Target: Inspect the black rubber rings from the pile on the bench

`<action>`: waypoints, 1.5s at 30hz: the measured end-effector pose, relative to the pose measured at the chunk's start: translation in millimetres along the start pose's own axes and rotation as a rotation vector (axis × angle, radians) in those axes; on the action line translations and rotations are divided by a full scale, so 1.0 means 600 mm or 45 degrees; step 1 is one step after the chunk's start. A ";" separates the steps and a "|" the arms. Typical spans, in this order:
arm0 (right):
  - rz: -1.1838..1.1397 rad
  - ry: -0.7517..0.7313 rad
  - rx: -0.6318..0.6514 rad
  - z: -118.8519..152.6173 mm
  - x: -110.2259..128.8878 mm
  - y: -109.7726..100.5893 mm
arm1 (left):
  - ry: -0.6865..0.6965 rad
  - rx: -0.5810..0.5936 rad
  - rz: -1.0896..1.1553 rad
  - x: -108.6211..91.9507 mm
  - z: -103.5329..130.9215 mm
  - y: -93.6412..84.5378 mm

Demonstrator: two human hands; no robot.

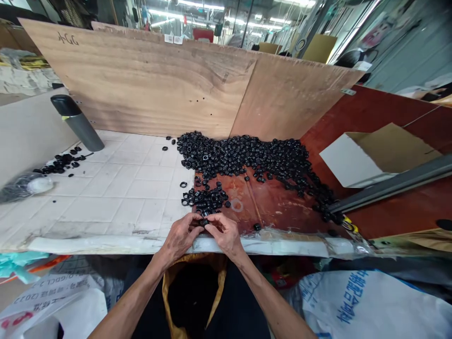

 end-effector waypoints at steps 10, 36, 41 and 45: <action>0.021 -0.054 0.032 -0.002 0.010 0.003 | 0.227 -0.022 -0.008 -0.042 0.002 -0.012; 0.041 -0.325 0.058 -0.017 0.051 0.017 | -0.196 -0.043 0.544 0.053 -0.017 -0.014; 0.180 -0.121 0.012 -0.009 0.020 0.029 | 0.031 -0.141 0.412 0.006 -0.010 -0.034; 0.220 -0.005 0.041 -0.001 0.002 0.041 | 0.129 -0.123 0.327 -0.019 -0.005 -0.033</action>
Point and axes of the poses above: each hand's wrist, its own z-axis away from the middle knuckle, its own y-axis out of the palm, x = y × z, the point moved 10 cm from there along -z, towards the middle knuckle, and after that the axes turned 5 degrees about z, right-handed, at the moved point
